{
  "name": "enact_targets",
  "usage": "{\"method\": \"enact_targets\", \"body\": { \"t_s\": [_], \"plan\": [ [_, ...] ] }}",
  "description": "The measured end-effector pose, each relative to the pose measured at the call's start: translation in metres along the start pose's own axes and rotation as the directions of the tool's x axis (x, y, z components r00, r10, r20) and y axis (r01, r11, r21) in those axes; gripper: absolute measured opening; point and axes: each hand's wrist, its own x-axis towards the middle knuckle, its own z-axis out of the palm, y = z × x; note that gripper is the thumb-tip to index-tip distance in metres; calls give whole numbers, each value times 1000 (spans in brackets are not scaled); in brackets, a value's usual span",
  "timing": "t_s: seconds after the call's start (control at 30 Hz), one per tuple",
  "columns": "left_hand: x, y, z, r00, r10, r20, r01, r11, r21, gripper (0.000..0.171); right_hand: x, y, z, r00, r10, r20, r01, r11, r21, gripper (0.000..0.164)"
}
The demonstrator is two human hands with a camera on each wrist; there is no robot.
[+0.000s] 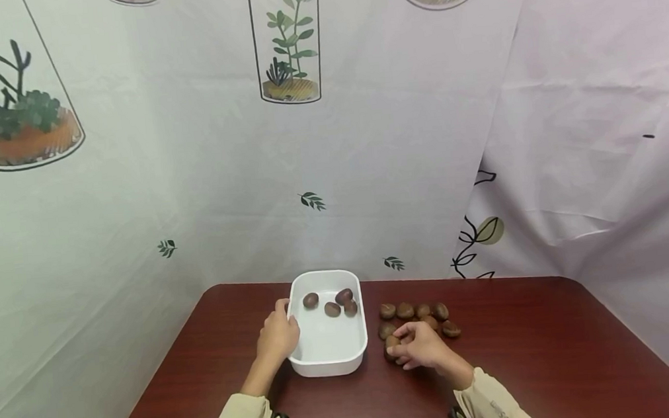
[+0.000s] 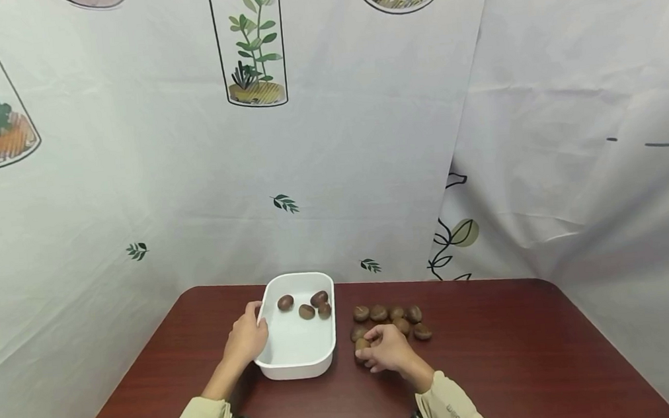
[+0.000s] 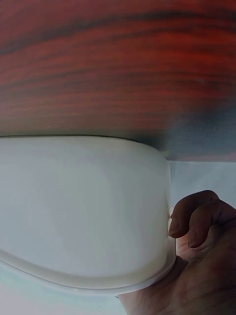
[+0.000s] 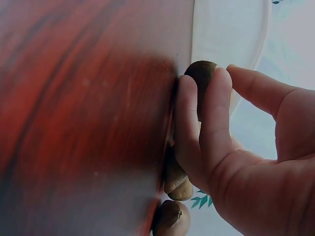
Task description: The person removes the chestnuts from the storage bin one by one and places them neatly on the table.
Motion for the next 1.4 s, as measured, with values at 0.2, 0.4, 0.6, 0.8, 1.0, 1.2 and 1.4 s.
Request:
{"method": "enact_targets", "body": {
  "t_s": [0.2,0.4,0.6,0.8,1.0,1.2,1.4],
  "plan": [
    [1,0,0,1000,1,-5,-1,1000,-3,43,0,2,-1,1000,0,-15,-1,1000,-20,36],
    [1,-2,3,1000,-4,1,4,1000,-3,43,-1,0,-2,1000,-17,-15,17,999,-32,38],
    [0,-3,4,1000,-3,3,3,1000,-2,43,-2,-1,-3,999,-34,-9,33,999,-42,38],
    [1,-2,3,1000,-4,2,4,1000,-4,43,-1,0,-5,999,-40,-16,39,998,-57,39],
    [1,-3,4,1000,-5,1,5,1000,0,43,-2,0,-7,999,-41,-14,40,997,-69,42],
    [2,-4,7,1000,-2,2,2,1000,-1,43,-8,-9,-10,997,-66,-44,58,987,-150,45],
    [2,-2,4,1000,4,-6,-4,1000,-10,42,-8,-28,-9,989,-97,-108,66,963,-262,37]
  ]
}}
